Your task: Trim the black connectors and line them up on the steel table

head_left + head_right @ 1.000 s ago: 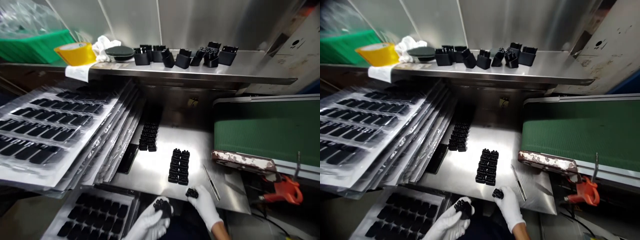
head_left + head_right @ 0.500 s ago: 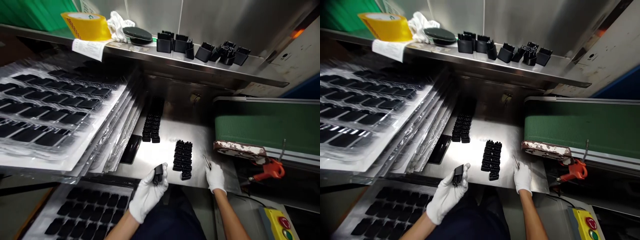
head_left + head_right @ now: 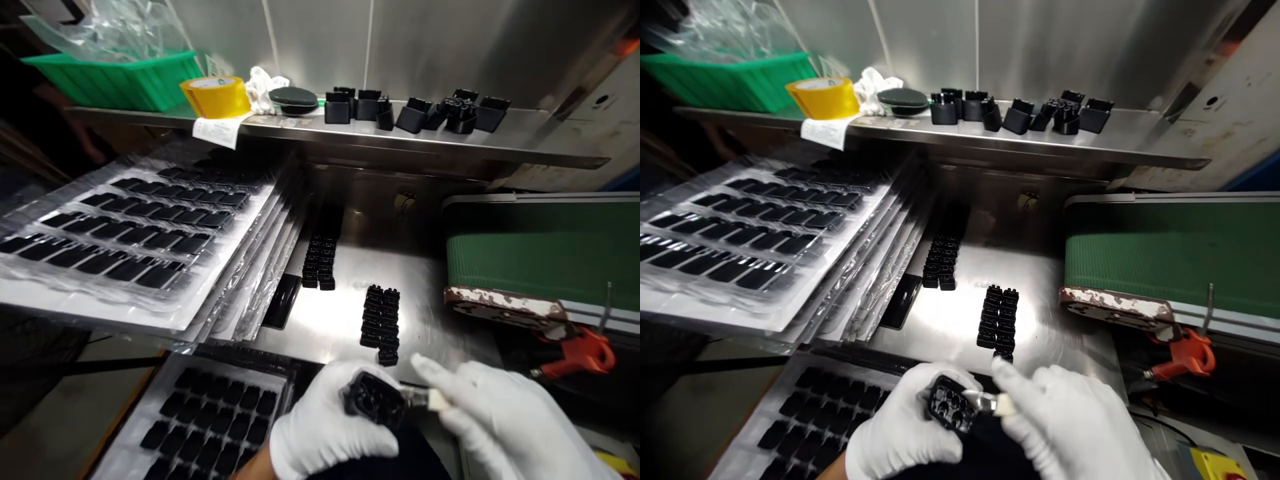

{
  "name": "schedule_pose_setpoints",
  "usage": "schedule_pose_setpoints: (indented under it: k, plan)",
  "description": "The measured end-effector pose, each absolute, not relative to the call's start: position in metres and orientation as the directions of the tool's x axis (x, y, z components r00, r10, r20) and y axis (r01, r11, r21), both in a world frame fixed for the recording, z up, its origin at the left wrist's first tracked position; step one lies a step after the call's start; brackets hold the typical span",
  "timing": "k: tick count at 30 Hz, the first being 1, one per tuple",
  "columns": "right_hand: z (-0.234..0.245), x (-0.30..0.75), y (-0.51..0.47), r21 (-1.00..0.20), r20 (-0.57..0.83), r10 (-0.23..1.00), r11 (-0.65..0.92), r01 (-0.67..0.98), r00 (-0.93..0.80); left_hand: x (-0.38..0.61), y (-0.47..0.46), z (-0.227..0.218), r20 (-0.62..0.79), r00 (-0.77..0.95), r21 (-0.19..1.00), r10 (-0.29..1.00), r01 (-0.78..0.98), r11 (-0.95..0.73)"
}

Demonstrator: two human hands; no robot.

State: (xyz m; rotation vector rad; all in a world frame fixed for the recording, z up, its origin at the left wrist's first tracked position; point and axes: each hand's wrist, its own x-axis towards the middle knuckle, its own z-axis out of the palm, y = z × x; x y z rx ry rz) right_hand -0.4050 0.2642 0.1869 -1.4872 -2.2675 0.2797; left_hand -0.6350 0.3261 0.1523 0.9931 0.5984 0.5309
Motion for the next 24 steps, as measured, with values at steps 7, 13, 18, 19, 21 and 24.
schedule_pose_setpoints:
  k: [7, 13, 18, 19, 21, 24]
  plan:
    - [0.209, -0.423, 0.265, 0.218, 0.176, 0.827, 0.496, 0.84, -0.534, -0.619, 0.326, 0.168, 0.039, 0.725, 0.964, 0.688, -0.208, 0.165]
    - [0.21, -0.428, 0.269, 0.195, 0.187, 0.815, 0.517, 0.833, -0.549, -0.621, 0.329, 0.176, 0.156, 0.696, 0.988, 0.701, -0.107, -0.113]
    - [0.209, -0.436, 0.275, 0.239, 0.253, 0.817, 0.466, 0.852, -0.518, -0.625, 0.329, 0.172, 0.163, 0.729, 0.981, 0.664, -0.048, -0.187]
    - [0.206, -0.437, 0.275, 0.243, 0.26, 0.824, 0.449, 0.86, -0.504, -0.624, 0.327, 0.17, 0.172, 0.711, 0.98, 0.682, -0.054, -0.19]
    - [0.197, -0.437, 0.272, 0.246, 0.261, 0.83, 0.435, 0.866, -0.492, -0.623, 0.322, 0.162, 0.173, 0.669, 0.983, 0.723, -0.067, -0.173]
    - [0.183, -0.439, 0.268, 0.229, 0.243, 0.842, 0.433, 0.872, -0.482, -0.62, 0.315, 0.151, 0.132, 0.609, 0.991, 0.782, -0.061, -0.12]
